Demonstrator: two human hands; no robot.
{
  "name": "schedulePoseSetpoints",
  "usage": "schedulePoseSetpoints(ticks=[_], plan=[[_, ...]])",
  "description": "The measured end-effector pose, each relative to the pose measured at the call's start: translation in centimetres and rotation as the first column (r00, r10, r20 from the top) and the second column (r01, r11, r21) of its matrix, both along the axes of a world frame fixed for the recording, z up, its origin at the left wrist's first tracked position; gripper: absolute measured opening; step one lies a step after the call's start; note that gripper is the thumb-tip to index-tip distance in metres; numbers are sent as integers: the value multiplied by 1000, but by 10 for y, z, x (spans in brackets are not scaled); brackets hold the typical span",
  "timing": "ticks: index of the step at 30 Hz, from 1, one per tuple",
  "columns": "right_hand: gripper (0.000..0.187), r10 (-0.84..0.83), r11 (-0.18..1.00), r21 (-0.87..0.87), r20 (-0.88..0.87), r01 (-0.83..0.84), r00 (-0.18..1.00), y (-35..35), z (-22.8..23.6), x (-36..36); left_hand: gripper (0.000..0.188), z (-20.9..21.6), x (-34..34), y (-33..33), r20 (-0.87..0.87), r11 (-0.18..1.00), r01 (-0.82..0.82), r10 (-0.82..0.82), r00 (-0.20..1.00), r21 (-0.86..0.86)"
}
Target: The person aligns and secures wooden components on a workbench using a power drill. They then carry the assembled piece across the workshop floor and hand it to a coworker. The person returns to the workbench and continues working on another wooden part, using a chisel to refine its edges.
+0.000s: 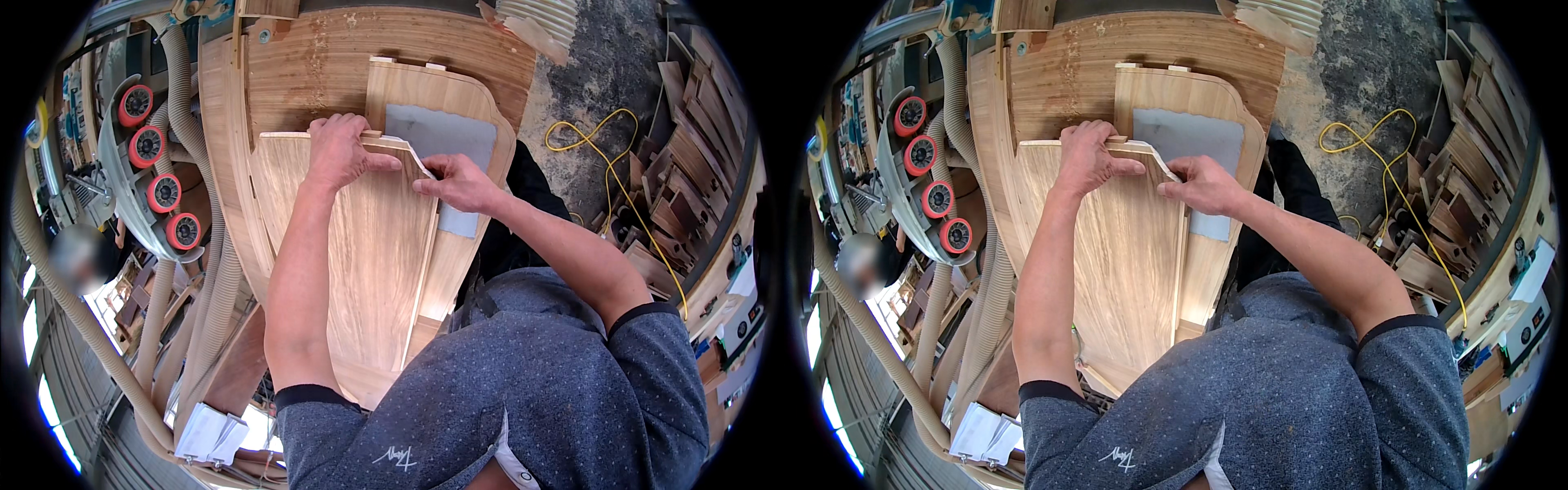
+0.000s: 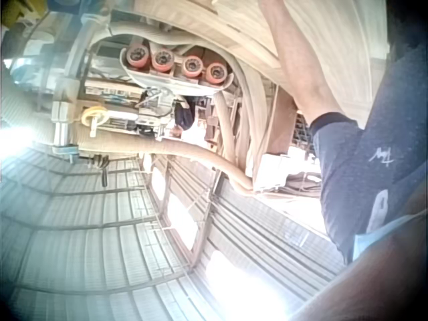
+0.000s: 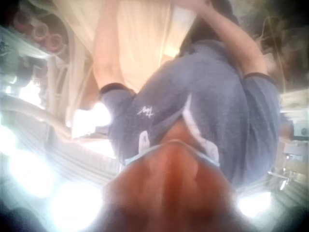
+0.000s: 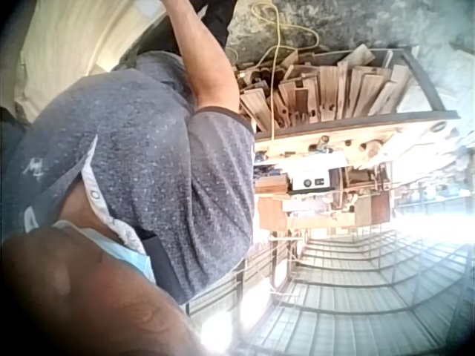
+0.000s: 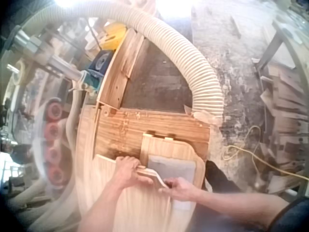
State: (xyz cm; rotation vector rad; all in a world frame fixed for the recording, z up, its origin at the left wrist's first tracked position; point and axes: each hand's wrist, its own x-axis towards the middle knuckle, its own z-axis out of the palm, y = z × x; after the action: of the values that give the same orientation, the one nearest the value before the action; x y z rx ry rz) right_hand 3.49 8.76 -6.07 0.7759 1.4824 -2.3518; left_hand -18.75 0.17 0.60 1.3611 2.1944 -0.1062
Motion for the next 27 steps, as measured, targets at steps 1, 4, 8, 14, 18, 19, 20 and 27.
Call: schedulePoseSetpoints(ticks=[1, 4, 8, 14, 18, 19, 20, 27], plan=[[31, -3, 1000, -2, -5, 3, 1000, 0, 0, 0, 77, 0, 0, 0, 1, 1000, -2, 2, 1000, -4], [31, -3, 1000, 8, -10, 3, 1000, 0, -1, 1, 77, 0, 0, 0, 3, 1000, -4, 5, 1000, -6], [30, 2, 1000, 14, -5, -2, 1000, 0, -1, 0, 77, 0, 1, 1, -1, 1000, -3, 3, 1000, -2], [31, -17, 1000, -20, -22, 16, 1000, 2, 0, 1, 78, -2, 1, 1, -10, 1000, 5, -5, 1000, 3], [32, 8, 1000, 12, -4, -8, 1000, 4, 4, 1, 78, -1, 1, 1, 2, 1000, -4, 4, 1000, 7], [32, 9, 1000, 5, -8, -9, 1000, 4, 2, 1, 78, -1, 1, 0, 3, 1000, -4, 4, 1000, 8], [32, 10, 1000, -2, -11, -10, 1000, 3, 1, 1, 78, -2, 1, 0, 3, 1000, -3, 3, 1000, 19], [32, 0, 1000, -30, -12, 0, 1000, 2, -3, 1, 76, -3, 0, -1, 1, 999, 4, -4, 1000, 50]])
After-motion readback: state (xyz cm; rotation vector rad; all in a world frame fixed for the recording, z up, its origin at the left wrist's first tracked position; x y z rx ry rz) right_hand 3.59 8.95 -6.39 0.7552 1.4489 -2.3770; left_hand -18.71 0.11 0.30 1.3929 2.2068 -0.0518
